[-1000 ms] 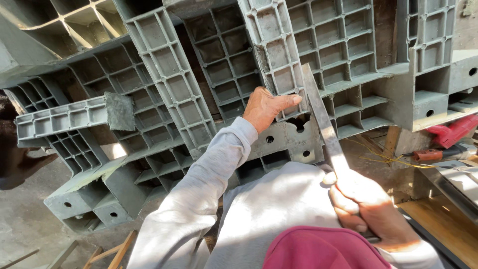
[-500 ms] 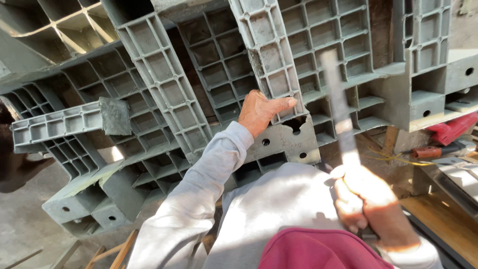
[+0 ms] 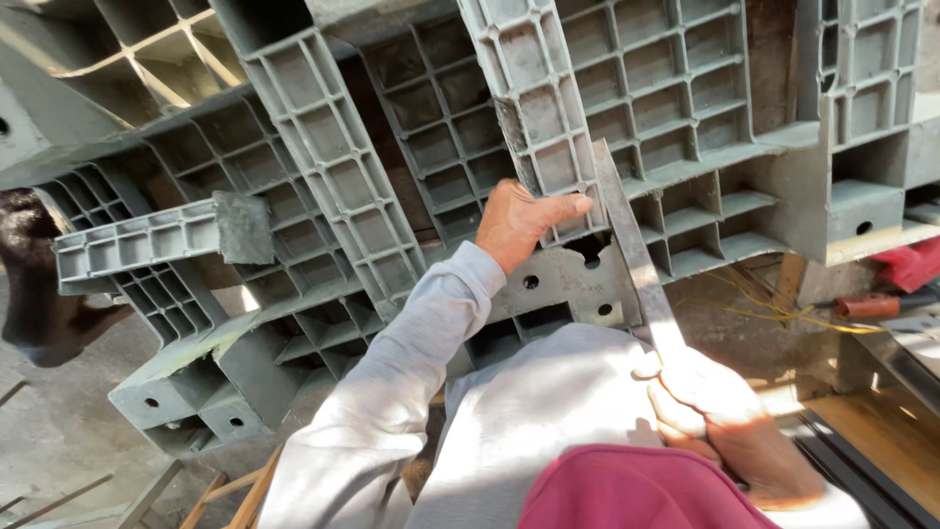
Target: The person aligns a broken plastic pallet segment, taps it with a metal bar, and then uses a hot air gun to melt and fuse the joint. The person holds the segment in place while applying heat to secure the repair.
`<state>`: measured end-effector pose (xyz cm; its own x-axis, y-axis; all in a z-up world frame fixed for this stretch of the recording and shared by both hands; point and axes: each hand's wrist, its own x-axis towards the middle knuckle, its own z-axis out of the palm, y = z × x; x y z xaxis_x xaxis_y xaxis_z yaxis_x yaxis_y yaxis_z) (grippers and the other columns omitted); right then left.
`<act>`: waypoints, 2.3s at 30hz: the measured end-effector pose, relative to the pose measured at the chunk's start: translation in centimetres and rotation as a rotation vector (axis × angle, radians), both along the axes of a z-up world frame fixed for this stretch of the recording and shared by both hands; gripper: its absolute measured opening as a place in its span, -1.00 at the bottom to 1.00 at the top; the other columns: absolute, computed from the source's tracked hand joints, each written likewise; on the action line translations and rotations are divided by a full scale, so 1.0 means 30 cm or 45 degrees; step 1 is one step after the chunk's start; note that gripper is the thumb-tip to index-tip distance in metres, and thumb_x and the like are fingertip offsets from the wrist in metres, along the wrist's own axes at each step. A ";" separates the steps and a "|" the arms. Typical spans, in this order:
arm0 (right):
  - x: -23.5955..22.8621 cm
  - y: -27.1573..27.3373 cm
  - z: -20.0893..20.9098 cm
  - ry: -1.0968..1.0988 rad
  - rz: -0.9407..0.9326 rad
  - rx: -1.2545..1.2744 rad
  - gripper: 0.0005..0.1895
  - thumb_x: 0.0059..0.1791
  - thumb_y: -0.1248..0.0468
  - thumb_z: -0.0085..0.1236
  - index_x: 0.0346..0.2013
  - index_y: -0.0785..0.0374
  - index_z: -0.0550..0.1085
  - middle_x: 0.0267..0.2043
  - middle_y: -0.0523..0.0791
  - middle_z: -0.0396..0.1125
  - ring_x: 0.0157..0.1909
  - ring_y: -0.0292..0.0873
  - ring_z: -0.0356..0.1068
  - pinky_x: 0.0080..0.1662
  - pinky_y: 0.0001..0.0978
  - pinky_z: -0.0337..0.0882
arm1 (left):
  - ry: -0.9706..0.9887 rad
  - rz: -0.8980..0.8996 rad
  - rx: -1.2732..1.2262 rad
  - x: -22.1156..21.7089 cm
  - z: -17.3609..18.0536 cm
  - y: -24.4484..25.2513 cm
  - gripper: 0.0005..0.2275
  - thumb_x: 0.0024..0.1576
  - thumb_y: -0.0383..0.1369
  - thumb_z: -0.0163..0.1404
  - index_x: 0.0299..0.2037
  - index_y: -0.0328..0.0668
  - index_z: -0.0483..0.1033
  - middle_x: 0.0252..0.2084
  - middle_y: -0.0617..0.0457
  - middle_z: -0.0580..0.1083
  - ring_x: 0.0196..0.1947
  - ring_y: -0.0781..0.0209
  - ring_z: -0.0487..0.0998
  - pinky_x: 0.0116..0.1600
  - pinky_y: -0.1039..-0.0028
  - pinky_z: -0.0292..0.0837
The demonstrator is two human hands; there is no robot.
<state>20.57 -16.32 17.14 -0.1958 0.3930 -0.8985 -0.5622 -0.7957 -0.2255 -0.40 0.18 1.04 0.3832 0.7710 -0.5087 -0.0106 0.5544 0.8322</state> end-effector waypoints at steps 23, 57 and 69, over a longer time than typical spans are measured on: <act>0.074 -0.025 0.071 -0.949 0.740 0.058 -0.69 0.07 0.23 -0.04 -0.01 0.38 0.47 -0.61 -0.06 0.16 -0.69 -0.21 0.05 -0.57 -0.36 0.06 | -0.201 0.016 -0.071 -0.145 -0.012 -0.098 -0.53 0.25 -0.02 -0.05 -0.03 -0.35 0.65 -0.16 -0.02 0.64 -0.13 0.26 0.57 0.03 0.46 0.36; -0.248 -0.002 0.163 -1.824 2.133 0.969 -0.25 -0.08 0.23 0.03 0.44 -0.16 0.27 -0.42 -0.04 0.27 -0.54 0.02 0.41 -0.47 -0.15 0.43 | -0.067 -0.368 -0.104 -0.089 -0.166 0.201 -0.59 0.02 -0.04 0.24 -0.37 -0.34 0.56 -0.48 0.09 0.44 -0.50 0.29 0.47 -0.33 0.42 0.48; -0.305 0.075 0.186 -2.127 2.380 1.143 -0.42 -0.03 0.25 -0.03 0.33 -0.01 0.38 -0.53 -0.13 0.19 -0.63 -0.15 0.35 -0.61 -0.31 0.35 | -0.096 -0.578 -0.039 -0.113 -0.149 0.257 -0.59 -0.01 -0.01 0.26 -0.43 -0.28 0.59 -0.53 0.11 0.46 -0.52 0.33 0.39 -0.40 0.49 0.34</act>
